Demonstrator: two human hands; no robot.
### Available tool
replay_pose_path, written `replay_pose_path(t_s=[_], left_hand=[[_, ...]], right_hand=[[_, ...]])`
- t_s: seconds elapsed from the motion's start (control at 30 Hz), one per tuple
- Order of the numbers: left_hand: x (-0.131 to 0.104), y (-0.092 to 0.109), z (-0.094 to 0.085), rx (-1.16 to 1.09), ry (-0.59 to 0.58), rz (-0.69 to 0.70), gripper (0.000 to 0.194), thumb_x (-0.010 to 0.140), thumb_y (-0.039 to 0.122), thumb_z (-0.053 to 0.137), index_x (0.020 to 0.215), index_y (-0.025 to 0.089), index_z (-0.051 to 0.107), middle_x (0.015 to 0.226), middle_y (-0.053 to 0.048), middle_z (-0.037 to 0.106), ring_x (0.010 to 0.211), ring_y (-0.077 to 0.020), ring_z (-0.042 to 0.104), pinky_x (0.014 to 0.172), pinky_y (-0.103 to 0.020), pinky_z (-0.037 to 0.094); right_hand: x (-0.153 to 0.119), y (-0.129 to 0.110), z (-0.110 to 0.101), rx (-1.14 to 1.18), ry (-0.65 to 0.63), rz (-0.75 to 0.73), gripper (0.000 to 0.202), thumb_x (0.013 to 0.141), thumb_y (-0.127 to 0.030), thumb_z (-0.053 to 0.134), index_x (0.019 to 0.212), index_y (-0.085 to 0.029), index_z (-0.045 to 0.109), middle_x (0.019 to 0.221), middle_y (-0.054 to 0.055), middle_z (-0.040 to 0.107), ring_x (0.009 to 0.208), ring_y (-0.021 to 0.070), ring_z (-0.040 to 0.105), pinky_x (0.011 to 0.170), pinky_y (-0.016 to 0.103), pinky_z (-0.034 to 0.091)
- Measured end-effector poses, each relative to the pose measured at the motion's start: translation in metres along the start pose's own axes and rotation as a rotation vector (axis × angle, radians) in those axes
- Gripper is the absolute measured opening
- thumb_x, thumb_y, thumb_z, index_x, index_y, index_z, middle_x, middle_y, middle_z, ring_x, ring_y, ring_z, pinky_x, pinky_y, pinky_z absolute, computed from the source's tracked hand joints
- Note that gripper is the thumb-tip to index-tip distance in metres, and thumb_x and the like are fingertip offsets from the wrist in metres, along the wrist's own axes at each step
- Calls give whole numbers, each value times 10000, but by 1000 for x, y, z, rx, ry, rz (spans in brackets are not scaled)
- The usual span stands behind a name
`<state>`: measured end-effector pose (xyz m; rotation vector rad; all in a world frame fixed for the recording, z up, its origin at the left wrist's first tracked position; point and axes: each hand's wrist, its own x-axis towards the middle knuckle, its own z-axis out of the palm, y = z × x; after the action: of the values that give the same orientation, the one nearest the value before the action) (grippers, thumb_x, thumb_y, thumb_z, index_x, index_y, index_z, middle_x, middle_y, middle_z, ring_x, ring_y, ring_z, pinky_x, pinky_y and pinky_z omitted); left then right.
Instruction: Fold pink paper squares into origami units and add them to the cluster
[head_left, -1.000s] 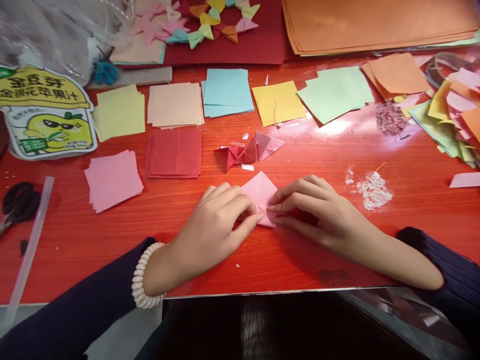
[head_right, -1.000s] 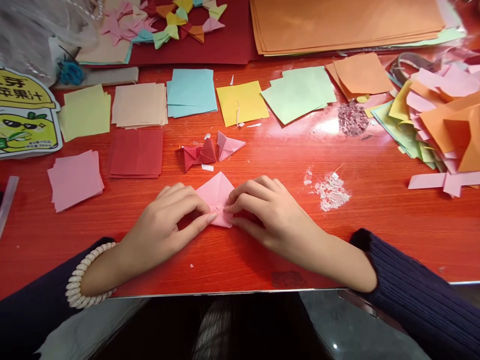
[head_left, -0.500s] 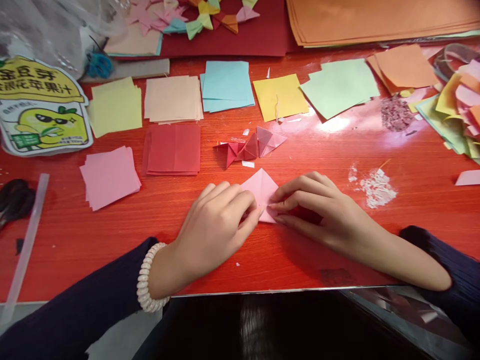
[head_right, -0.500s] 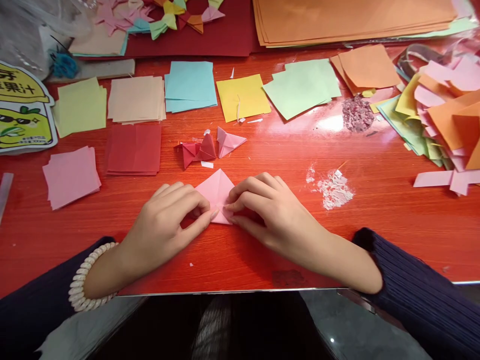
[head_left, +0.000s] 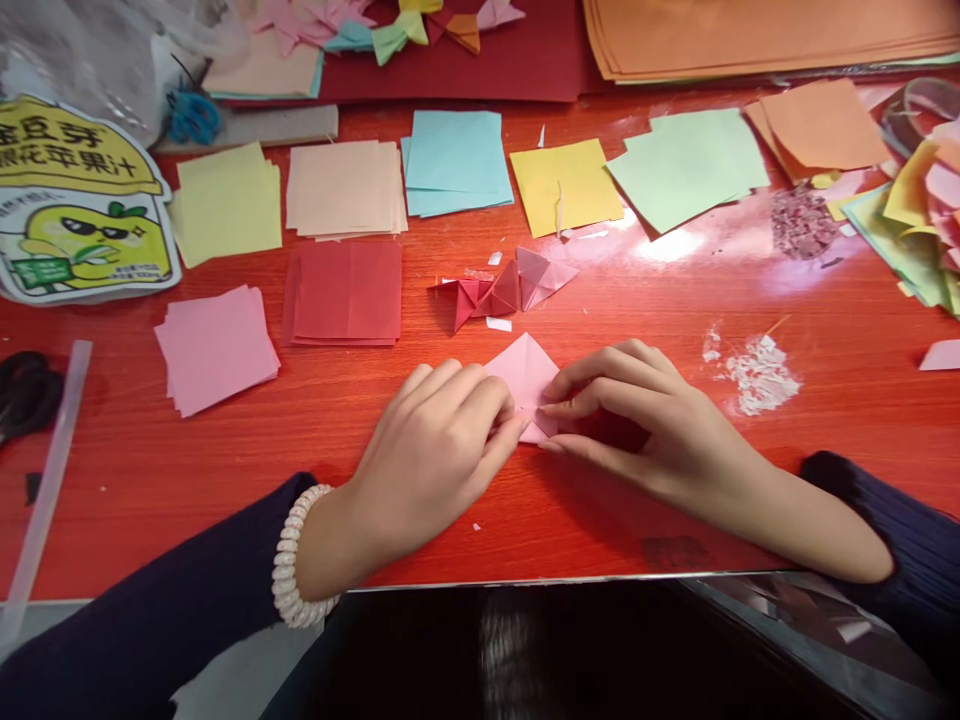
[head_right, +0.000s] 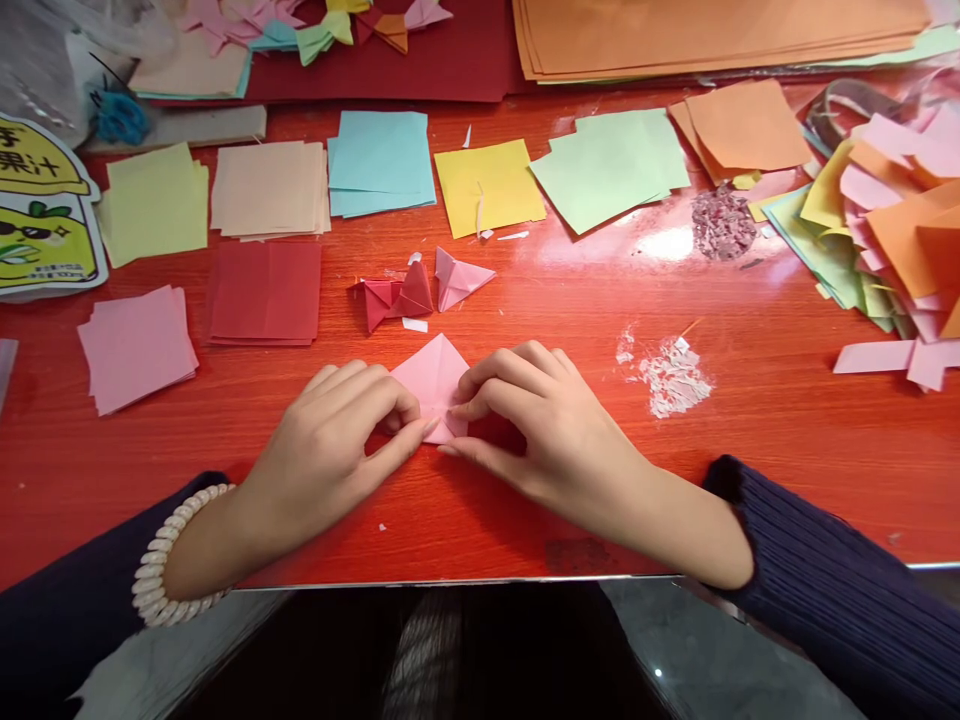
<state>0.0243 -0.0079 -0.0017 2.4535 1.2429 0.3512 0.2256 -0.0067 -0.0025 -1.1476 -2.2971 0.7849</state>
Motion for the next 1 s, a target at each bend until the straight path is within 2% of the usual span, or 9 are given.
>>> replay_pose_path(t_s=[0.43, 0.63, 0.8, 0.9, 0.97, 1.0], left_hand=[[1, 1, 1, -5, -16, -43, 135, 903, 251, 435, 804, 170, 478, 740, 15, 518, 695, -131, 450, 649, -292, 299], [2, 0, 0, -30, -10, -8, 58, 888, 206, 459, 878, 151, 477, 855, -19, 517, 764, -137, 471, 681, -284, 340], [3, -9, -4, 127, 52, 188, 109, 894, 197, 445, 944, 177, 540, 992, -60, 565, 877, -183, 494, 739, -336, 353], [7, -21, -11, 133, -3, 427, 205, 911, 126, 379, 1030, 191, 533, 1147, -58, 569, 1073, -194, 490, 878, -372, 366], [10, -28, -16, 83, -41, 604, 216, 911, 116, 375, 1051, 163, 532, 1141, -67, 587, 1096, -186, 501, 910, -343, 399], [11, -31, -19, 85, -51, 626, 214, 906, 123, 395, 1065, 165, 531, 1140, -63, 593, 1092, -182, 509, 912, -333, 416]], right_hand=[[-1, 1, 5, -61, 9, 30, 106, 803, -257, 600, 770, -191, 524, 918, 52, 612, 850, 187, 507, 726, 364, 395], [-1, 2, 6, -69, 2, 35, 114, 817, -279, 583, 777, -190, 522, 916, 51, 602, 849, 186, 505, 743, 368, 387], [-1, 3, 6, -105, -1, 16, 81, 819, -251, 576, 799, -196, 521, 920, 48, 597, 846, 185, 494, 739, 362, 388], [-1, 2, 5, -117, -14, 9, 77, 822, -255, 570, 820, -198, 518, 924, 46, 591, 848, 185, 487, 739, 357, 391], [-1, 2, 5, -132, -21, 11, 81, 828, -267, 562, 850, -197, 527, 920, 47, 586, 846, 186, 486, 736, 355, 393], [-2, 3, 5, -145, -18, 10, 92, 831, -273, 557, 875, -196, 531, 916, 50, 583, 843, 187, 488, 731, 355, 394]])
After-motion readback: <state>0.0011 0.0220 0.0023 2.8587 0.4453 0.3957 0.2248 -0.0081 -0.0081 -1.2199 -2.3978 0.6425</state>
